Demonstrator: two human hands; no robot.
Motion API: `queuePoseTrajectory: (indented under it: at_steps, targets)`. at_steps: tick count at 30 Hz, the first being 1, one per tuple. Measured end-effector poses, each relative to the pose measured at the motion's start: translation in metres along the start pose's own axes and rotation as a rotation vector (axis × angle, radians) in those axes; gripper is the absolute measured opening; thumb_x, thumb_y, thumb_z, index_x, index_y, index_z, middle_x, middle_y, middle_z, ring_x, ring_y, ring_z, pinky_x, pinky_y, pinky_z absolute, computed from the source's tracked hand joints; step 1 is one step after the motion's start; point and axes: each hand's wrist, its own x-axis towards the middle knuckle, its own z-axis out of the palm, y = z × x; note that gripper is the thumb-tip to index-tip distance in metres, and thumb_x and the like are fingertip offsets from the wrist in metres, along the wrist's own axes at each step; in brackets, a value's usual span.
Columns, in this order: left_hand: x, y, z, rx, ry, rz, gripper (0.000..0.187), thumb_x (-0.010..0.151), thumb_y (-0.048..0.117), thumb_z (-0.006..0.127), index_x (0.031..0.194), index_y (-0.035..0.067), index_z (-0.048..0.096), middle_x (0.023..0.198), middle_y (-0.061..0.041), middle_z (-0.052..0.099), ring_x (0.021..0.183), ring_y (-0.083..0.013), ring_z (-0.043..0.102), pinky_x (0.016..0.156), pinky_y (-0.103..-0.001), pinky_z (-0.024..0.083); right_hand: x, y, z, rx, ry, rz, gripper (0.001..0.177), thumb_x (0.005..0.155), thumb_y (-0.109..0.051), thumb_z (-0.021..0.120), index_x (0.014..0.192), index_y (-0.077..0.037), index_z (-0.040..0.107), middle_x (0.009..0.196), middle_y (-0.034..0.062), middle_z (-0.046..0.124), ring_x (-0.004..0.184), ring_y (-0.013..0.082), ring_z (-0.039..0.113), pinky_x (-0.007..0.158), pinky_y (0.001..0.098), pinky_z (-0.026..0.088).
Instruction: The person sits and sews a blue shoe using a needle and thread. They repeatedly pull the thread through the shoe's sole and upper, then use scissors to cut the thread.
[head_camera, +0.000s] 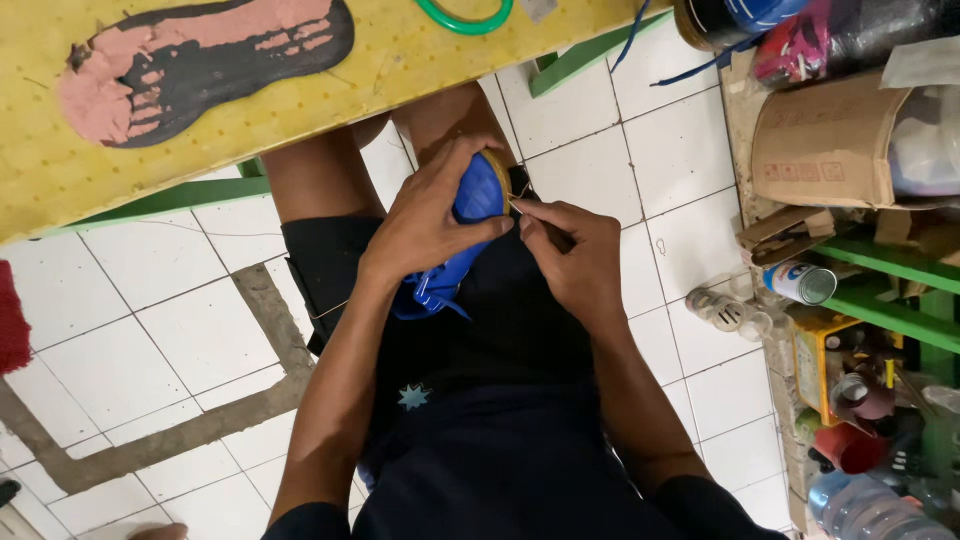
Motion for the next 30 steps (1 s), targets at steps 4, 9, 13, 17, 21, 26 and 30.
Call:
queuePoseTrajectory:
  at_steps: [4, 9, 13, 17, 21, 26, 30]
  targets:
    - [0.002, -0.005, 0.005, 0.063, 0.006, 0.013, 0.073, 0.085, 0.031, 0.087, 0.144, 0.012, 0.048, 0.127, -0.026, 0.061, 0.119, -0.0533, 0.062, 0.101, -0.07, 0.045, 0.01, -0.01, -0.008, -0.163, -0.05, -0.012, 0.017, 0.096, 0.001, 0.069, 0.107, -0.002, 0.082, 0.064, 0.0165, 0.071, 0.05, 0.0172, 0.063, 0.045, 0.0234, 0.041]
    - [0.003, -0.02, 0.017, 0.249, 0.015, 0.108, 0.074, 0.084, 0.037, 0.086, 0.142, 0.011, 0.048, 0.122, -0.023, 0.06, 0.12, -0.05, 0.061, 0.103, -0.062, 0.044, 0.027, 0.008, -0.003, -0.293, -0.15, -0.037, 0.009, 0.089, -0.002, 0.072, 0.081, -0.002, 0.072, 0.047, 0.0103, 0.056, 0.039, 0.0179, 0.052, 0.043, 0.0262, 0.036]
    - [-0.005, -0.011, 0.01, 0.249, 0.045, 0.098, 0.078, 0.083, 0.034, 0.084, 0.145, 0.008, 0.046, 0.125, -0.024, 0.059, 0.122, -0.051, 0.058, 0.105, -0.064, 0.043, 0.041, 0.012, -0.003, -0.312, -0.177, -0.044, 0.01, 0.086, -0.005, 0.069, 0.076, -0.003, 0.069, 0.045, 0.0094, 0.052, 0.04, 0.0166, 0.048, 0.044, 0.0283, 0.034]
    - [-0.042, 0.008, -0.01, 0.096, 0.224, 0.123, 0.072, 0.097, 0.022, 0.077, 0.157, 0.004, 0.042, 0.146, -0.031, 0.052, 0.137, -0.0543, 0.048, 0.114, -0.063, 0.038, 0.04, -0.012, -0.017, -0.304, -0.231, 0.004, 0.011, 0.087, -0.007, 0.067, 0.077, -0.008, 0.07, 0.045, 0.008, 0.051, 0.042, 0.0161, 0.049, 0.048, 0.03, 0.039]
    - [-0.111, 0.01, -0.027, 0.184, 0.463, -0.298, 0.032, 0.109, 0.018, 0.057, 0.137, 0.006, 0.067, 0.111, -0.027, 0.073, 0.098, -0.0477, 0.072, 0.081, -0.055, 0.056, 0.038, -0.012, -0.027, -0.33, -0.262, 0.108, 0.009, 0.091, -0.009, 0.068, 0.087, -0.008, 0.075, 0.046, 0.0072, 0.051, 0.045, 0.0126, 0.046, 0.05, 0.0285, 0.038]
    - [-0.195, -0.031, -0.014, -0.003, 0.332, -0.506, 0.022, 0.091, 0.014, 0.078, 0.114, 0.015, 0.079, 0.092, -0.011, 0.081, 0.073, -0.0273, 0.079, 0.066, -0.037, 0.061, 0.037, -0.024, -0.024, -0.359, -0.299, 0.148, 0.014, 0.097, -0.01, 0.064, 0.093, -0.006, 0.077, 0.051, 0.0105, 0.056, 0.047, 0.0161, 0.048, 0.052, 0.0311, 0.041]
    - [-0.219, -0.04, -0.002, -0.574, 0.538, -0.308, 0.005, 0.096, -0.002, 0.065, 0.094, -0.004, 0.069, 0.103, -0.027, 0.081, 0.092, -0.0297, 0.082, 0.08, -0.036, 0.066, 0.035, -0.022, -0.022, -0.388, -0.311, 0.167, 0.014, 0.1, -0.009, 0.064, 0.097, -0.006, 0.078, 0.062, 0.0125, 0.066, 0.052, 0.0167, 0.051, 0.053, 0.0321, 0.043]
